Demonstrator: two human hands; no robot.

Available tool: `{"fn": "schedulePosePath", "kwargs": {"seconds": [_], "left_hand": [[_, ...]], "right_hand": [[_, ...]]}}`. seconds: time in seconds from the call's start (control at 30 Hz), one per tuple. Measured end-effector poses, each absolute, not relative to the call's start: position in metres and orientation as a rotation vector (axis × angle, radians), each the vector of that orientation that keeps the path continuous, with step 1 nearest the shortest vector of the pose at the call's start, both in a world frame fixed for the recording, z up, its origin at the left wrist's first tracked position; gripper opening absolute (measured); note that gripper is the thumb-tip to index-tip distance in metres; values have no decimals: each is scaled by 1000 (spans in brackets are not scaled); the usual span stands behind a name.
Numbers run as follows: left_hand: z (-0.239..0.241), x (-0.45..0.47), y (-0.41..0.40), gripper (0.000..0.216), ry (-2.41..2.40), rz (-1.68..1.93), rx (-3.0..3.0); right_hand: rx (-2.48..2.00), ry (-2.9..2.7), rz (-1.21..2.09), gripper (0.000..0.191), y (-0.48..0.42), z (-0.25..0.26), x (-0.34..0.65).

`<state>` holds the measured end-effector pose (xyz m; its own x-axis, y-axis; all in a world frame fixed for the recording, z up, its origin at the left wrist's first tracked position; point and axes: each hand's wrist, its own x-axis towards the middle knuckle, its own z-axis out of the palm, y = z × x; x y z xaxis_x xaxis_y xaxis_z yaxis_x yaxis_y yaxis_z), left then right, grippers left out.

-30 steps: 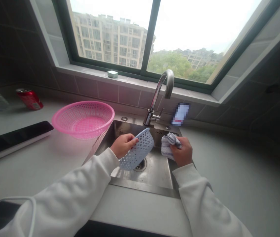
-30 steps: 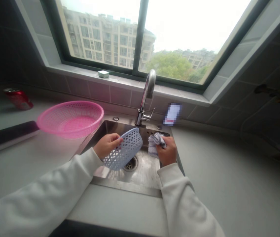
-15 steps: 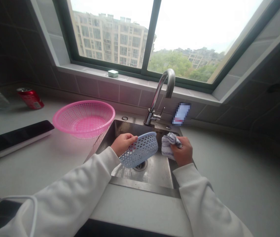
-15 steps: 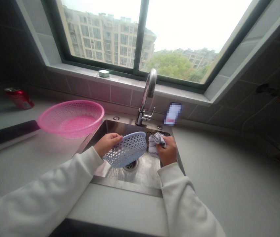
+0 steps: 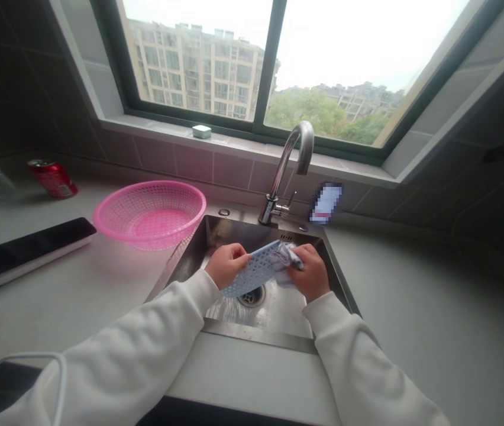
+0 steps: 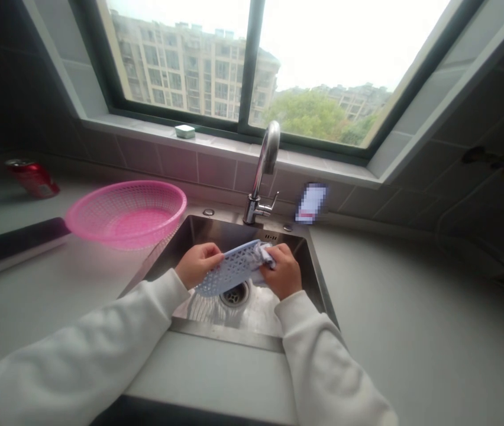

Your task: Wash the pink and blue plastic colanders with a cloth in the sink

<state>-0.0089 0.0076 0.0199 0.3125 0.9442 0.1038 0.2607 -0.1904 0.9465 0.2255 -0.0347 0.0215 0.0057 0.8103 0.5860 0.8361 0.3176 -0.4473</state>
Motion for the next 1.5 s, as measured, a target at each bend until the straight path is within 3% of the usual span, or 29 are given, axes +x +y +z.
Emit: {"fn": "schedulePosePath", "kwargs": {"seconds": [0.13,0.33,0.57,0.77,0.97,1.2,1.4,1.5], "left_hand": [[21,-10,7,27,1102,966,1649],[17,-10,10,28,1145,964,1677],[19,-10,10,29,1141,972,1665],[18,-11,11,30,1185,933,1665],[16,-8,10,29,1140,994,1622],[13,-2,8,30,1113,1014,1594],[18,-7,9,29,1098,1028,1596],[15,-6,10,29,1097,1049,1566]], "right_hand": [[-1572,-1702,-141,20,-34,24,235],[-1313,-1919,-62,24,-45,24,213],[-1540,-1755,-175,17,-36,25,236],[-1348,-1976,-59,28,-43,23,217],[-1633,-1820,-74,18,-38,28,235],[-1204,-2063,120,25,-55,28,197],[-1569,-1797,-74,20,-37,28,231],[-1489,-1849,-70,20,-43,28,222]]}}
